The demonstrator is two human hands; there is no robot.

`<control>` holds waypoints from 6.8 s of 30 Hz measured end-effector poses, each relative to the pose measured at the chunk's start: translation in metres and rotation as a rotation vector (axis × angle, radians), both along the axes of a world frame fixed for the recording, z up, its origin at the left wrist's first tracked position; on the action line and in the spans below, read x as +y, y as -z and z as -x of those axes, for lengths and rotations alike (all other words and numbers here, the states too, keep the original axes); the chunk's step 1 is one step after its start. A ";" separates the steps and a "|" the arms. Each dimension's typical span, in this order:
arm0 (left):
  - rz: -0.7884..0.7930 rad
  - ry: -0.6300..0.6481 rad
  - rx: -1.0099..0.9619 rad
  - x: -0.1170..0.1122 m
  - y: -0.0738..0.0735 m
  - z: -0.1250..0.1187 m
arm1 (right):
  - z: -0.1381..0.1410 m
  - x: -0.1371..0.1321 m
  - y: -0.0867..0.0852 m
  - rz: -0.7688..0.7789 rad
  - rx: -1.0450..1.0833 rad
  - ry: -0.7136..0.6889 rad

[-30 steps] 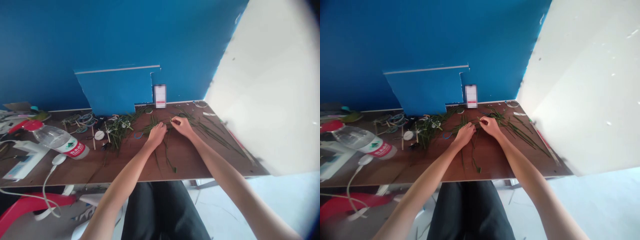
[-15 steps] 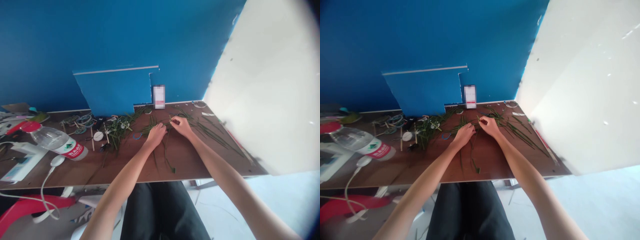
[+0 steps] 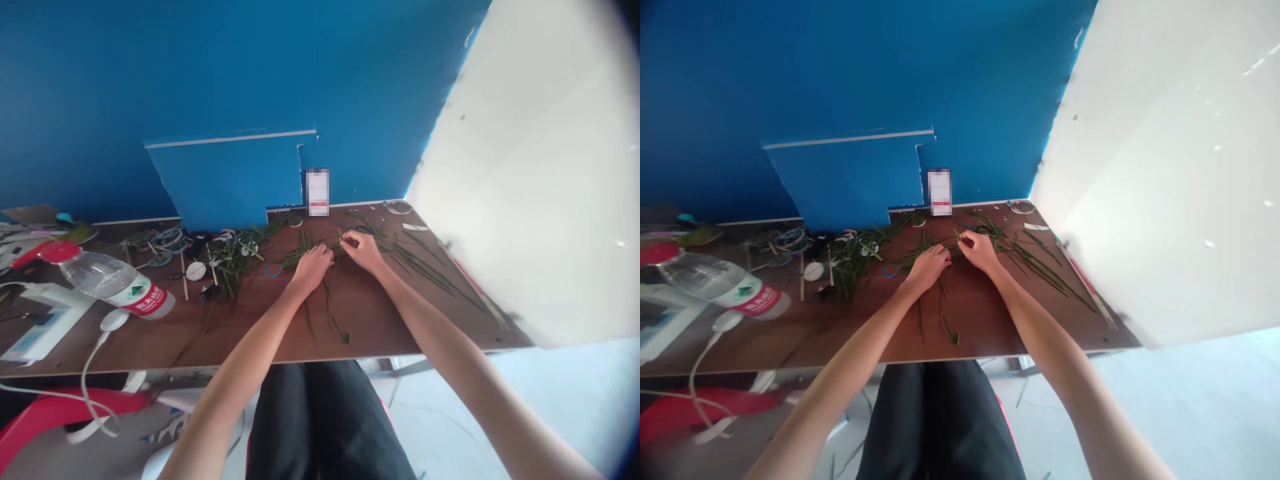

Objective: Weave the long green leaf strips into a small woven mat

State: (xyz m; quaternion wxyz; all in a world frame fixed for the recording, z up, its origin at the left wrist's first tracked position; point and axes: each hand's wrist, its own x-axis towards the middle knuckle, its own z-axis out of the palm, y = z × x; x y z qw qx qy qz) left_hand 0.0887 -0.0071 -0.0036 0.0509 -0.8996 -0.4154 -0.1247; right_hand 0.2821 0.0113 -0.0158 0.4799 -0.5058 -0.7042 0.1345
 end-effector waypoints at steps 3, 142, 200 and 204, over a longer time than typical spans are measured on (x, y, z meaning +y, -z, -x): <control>-0.011 -0.018 0.004 -0.001 0.000 -0.002 | 0.000 0.000 0.000 0.006 -0.013 -0.001; 0.391 0.072 -0.741 0.012 -0.001 0.013 | 0.007 -0.005 -0.014 0.205 0.506 -0.063; 0.156 0.091 -0.487 0.014 -0.004 0.023 | 0.015 -0.014 -0.008 0.087 -0.489 -0.193; 0.152 0.138 -0.378 0.012 -0.006 0.027 | 0.011 -0.012 -0.007 0.082 -0.415 -0.227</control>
